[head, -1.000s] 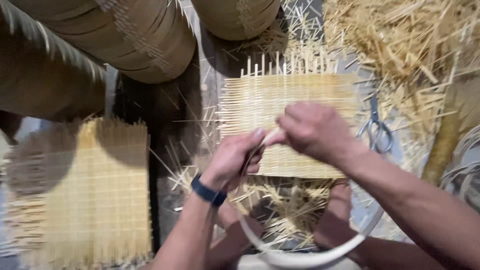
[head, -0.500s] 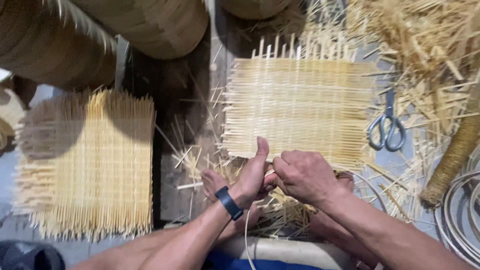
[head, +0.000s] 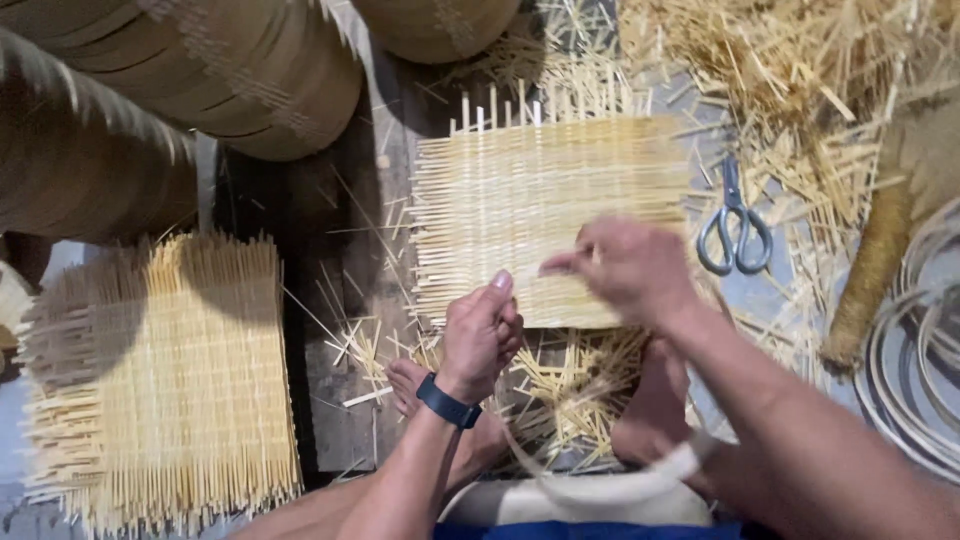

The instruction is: The person sits on the floor assembling round bamboo steamer trays. They weave and press thin bamboo strips into a flat lattice, fit a bent rim strip around the edge, trim excess strips with scissors, and press the woven tray into a round wooden form, stacking finished trays nearby.

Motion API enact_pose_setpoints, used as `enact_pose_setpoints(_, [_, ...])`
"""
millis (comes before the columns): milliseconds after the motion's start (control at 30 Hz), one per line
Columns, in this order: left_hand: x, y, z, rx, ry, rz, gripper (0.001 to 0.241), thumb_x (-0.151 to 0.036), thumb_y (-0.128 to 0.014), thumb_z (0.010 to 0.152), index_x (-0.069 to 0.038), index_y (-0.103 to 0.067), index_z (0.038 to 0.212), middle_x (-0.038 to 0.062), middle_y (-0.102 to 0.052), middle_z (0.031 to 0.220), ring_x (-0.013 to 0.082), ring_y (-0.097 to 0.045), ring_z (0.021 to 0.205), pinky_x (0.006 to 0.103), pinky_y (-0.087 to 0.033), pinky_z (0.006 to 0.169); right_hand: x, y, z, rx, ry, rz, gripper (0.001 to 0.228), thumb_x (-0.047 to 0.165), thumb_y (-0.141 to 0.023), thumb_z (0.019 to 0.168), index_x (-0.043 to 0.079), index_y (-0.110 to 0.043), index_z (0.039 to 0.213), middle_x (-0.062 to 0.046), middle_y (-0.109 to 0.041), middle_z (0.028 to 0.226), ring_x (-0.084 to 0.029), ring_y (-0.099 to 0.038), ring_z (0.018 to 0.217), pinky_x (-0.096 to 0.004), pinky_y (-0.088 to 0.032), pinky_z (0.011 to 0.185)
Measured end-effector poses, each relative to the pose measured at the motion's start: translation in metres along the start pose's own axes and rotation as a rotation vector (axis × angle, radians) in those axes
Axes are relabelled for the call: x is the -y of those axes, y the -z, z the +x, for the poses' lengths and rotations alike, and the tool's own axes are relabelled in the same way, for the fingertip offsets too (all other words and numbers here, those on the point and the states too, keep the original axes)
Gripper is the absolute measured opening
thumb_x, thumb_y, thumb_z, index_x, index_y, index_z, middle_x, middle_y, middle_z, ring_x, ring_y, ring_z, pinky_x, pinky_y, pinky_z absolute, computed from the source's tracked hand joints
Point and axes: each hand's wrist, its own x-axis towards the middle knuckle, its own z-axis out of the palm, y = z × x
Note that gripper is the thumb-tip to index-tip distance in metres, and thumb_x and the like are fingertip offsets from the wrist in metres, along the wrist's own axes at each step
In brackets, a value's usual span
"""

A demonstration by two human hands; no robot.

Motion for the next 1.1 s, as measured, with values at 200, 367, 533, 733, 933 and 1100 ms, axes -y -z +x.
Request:
enact_pose_setpoints(200, [0.007, -0.020, 0.004, -0.061, -0.139, -0.061, 0.045, -0.038, -0.053, 0.106, -0.012, -0.050, 0.069, -0.002, -0.041, 0.051, 0.0090, -0.036, 0.040, 0.0251, -0.030, 0.036, -0.029, -0.019, 0.006, -0.036, -0.239, 0.013, 0.069, 0.071, -0.058, 0.093, 0.012, -0.062, 0.059, -0.007, -0.056, 0.051, -0.023, -0.053, 0.046, -0.038, -0.040, 0.045])
enact_pose_setpoints(367, [0.024, 0.000, 0.007, 0.012, -0.207, 0.064, 0.048, -0.038, -0.053, 0.108, -0.013, -0.047, 0.068, -0.004, -0.039, 0.053, 0.0086, -0.036, 0.041, 0.0257, -0.032, 0.035, -0.071, -0.017, 0.005, -0.066, -0.226, 0.215, 0.063, 0.074, -0.049, 0.097, 0.022, -0.062, 0.064, 0.011, -0.059, 0.065, -0.011, -0.049, 0.047, -0.028, -0.036, 0.038])
enact_pose_setpoints(533, [0.013, -0.023, 0.010, -0.090, -0.119, -0.003, 0.045, -0.038, -0.050, 0.105, -0.013, -0.048, 0.068, -0.002, -0.040, 0.049, 0.0105, -0.036, 0.038, 0.0264, -0.029, 0.032, -0.059, -0.003, 0.011, -0.025, -0.498, -0.036, 0.068, 0.064, -0.052, 0.102, 0.007, -0.064, 0.067, -0.005, -0.057, 0.062, -0.022, -0.047, 0.052, -0.035, -0.036, 0.048])
enact_pose_setpoints(733, [0.001, 0.023, 0.042, 0.013, -0.370, -0.527, 0.051, -0.039, -0.041, 0.113, -0.015, -0.040, 0.068, -0.005, -0.038, 0.052, 0.0079, -0.031, 0.041, 0.0235, -0.027, 0.032, -0.106, 0.008, -0.008, -0.160, -0.520, 1.066, 0.053, 0.053, -0.043, 0.105, 0.006, -0.067, 0.114, -0.006, -0.069, 0.092, -0.016, -0.067, 0.070, -0.031, -0.057, 0.060])
enact_pose_setpoints(933, [-0.017, 0.031, 0.054, 0.030, -0.422, -0.457, 0.045, -0.036, -0.037, 0.102, -0.009, -0.054, 0.070, 0.003, -0.051, 0.055, 0.0159, -0.047, 0.049, 0.0289, -0.045, 0.046, -0.117, -0.021, -0.023, -0.083, -0.453, 1.763, 0.047, 0.042, -0.051, 0.110, -0.002, -0.063, 0.118, 0.002, -0.047, 0.071, -0.009, -0.045, 0.058, -0.025, -0.041, 0.052])
enact_pose_setpoints(1100, [-0.072, 0.041, 0.067, -0.116, 0.055, 0.077, 0.032, -0.029, -0.055, 0.099, -0.009, -0.067, 0.078, -0.001, -0.061, 0.059, 0.0093, -0.054, 0.050, 0.0222, -0.043, 0.044, -0.115, -0.019, -0.027, 0.064, -0.489, 1.608, 0.040, 0.038, -0.054, 0.108, 0.000, -0.064, 0.107, 0.005, -0.041, 0.062, -0.006, -0.034, 0.049, -0.022, -0.030, 0.044])
